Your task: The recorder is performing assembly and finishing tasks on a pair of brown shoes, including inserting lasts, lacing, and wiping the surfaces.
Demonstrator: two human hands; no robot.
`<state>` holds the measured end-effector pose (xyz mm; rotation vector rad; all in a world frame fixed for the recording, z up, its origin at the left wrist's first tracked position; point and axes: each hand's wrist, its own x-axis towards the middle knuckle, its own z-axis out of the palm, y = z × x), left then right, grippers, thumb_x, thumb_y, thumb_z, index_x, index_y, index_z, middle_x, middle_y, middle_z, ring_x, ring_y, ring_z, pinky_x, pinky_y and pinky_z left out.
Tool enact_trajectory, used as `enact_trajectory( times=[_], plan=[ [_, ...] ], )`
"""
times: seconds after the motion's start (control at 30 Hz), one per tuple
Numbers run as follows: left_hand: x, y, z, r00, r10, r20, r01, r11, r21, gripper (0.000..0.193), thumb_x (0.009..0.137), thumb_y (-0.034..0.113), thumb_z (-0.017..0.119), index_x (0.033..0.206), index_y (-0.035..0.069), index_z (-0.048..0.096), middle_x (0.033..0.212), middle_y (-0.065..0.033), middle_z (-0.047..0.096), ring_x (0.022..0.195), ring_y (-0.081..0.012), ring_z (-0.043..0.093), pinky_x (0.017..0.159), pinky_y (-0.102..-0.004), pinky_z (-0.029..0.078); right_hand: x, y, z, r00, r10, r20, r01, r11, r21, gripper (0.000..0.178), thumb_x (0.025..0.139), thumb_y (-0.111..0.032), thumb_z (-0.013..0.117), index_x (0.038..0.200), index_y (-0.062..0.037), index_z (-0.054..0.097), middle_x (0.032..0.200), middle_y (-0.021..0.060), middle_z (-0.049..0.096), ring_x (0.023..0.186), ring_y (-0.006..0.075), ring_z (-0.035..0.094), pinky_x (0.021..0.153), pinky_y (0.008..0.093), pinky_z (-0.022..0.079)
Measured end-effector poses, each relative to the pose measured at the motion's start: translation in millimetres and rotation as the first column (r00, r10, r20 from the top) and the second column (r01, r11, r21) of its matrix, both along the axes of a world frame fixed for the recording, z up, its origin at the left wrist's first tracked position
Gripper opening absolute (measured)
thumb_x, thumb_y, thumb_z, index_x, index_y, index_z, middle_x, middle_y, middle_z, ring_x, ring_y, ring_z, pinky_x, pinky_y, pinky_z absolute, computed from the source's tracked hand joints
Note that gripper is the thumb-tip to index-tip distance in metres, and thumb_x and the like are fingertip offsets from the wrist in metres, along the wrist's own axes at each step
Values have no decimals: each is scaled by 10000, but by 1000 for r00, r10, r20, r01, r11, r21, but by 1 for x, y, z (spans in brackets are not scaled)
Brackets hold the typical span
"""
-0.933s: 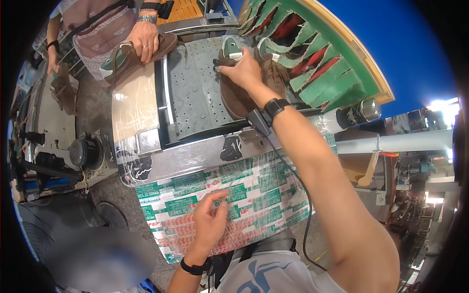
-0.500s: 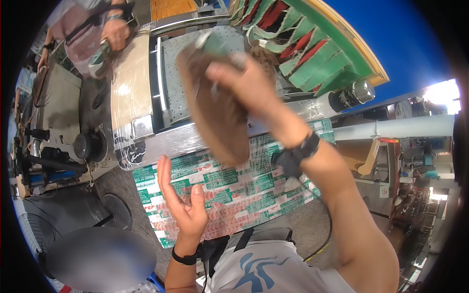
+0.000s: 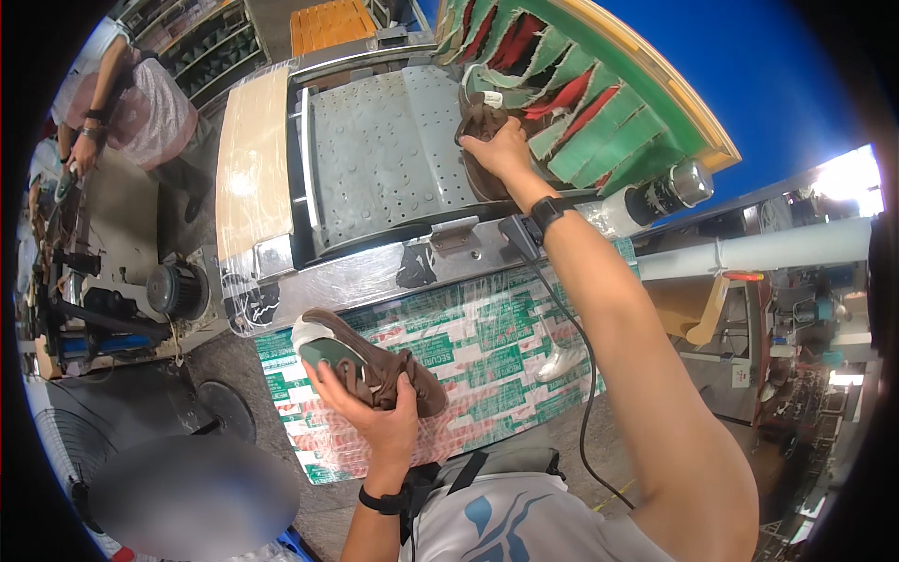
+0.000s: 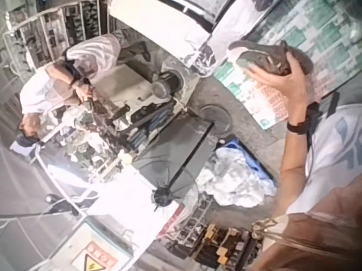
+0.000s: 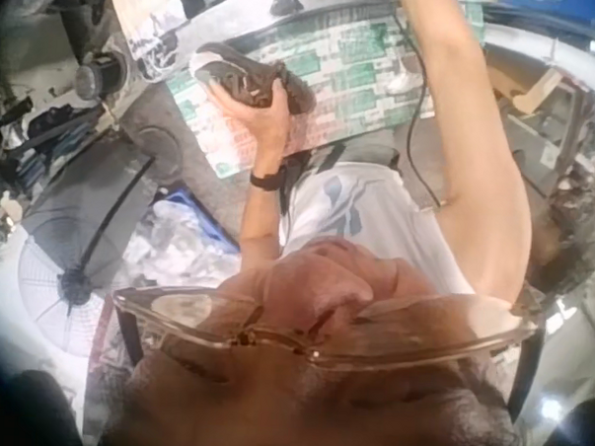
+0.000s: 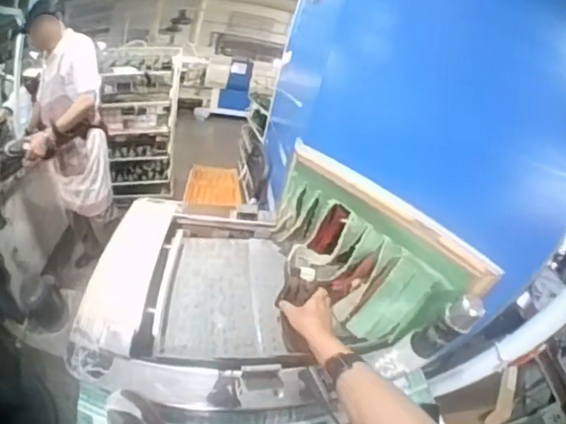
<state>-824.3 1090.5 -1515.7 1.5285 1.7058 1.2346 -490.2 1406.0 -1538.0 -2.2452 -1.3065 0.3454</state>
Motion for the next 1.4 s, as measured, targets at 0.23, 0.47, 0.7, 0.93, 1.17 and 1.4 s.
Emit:
enact_trajectory(
  times=[0.23, 0.47, 0.7, 0.93, 1.17, 1.4],
  plan=[
    [-7, -27, -40, 867, 144, 477, 49, 928, -369, 937, 891, 45, 878, 1650, -15, 332, 1609, -199, 508, 1443, -291, 565, 1210, -451, 486, 27, 4, 11, 736, 118, -667, 89, 959, 268, 666, 806, -321, 924, 1280, 87, 697, 1184, 172, 796, 1054, 256, 778, 950, 390, 611],
    [6, -23, -57, 748, 277, 603, -26, 920, -390, 1123, 895, -95, 808, 1684, 83, 30, 1272, -198, 675, 1044, -228, 745, 912, -392, 647, -22, -168, 91, 404, 397, -824, -72, 912, 404, 553, 991, -163, 754, 1481, 8, 565, 1377, 113, 698, 1247, 213, 681, 1047, 366, 575],
    [-33, -35, -11, 942, 4, 337, 77, 971, -227, 1017, 797, 26, 849, 1656, 63, 305, 1291, -190, 682, 1254, -288, 707, 1002, -392, 599, -110, -364, 49, 733, 255, -631, -164, 966, 199, 767, 752, -190, 931, 1420, 15, 613, 1231, 130, 753, 1136, 225, 730, 1029, 385, 572],
    [-50, -101, -35, 994, -106, -12, 101, 970, -223, 914, 868, 166, 880, 1609, -61, 397, 1461, -312, 615, 1351, -465, 611, 1165, -500, 482, -158, -415, -4, 884, 331, -332, -304, 944, 132, 966, 778, -253, 941, 1551, 81, 467, 1477, 279, 568, 1389, 446, 558, 1175, 497, 468],
    [-66, -127, -36, 974, 41, -225, -45, 999, -14, 582, 900, 78, 859, 1428, -9, 630, 1301, -205, 706, 1195, -365, 698, 1048, -431, 548, -144, -442, 20, 934, 332, 131, -357, 874, 331, 693, 911, -116, 795, 1532, 22, 523, 1489, 251, 584, 1387, 413, 581, 1164, 485, 477],
    [-72, -152, -21, 993, -113, 24, 115, 987, -110, 167, 989, 71, 776, 1142, 5, 766, 1005, -138, 759, 871, -248, 736, 790, -380, 563, -218, -423, 31, 718, 573, -396, -485, 819, 306, 318, 998, -147, 773, 1297, -47, 726, 1158, 124, 755, 940, 277, 754, 882, 401, 597]
  ],
)
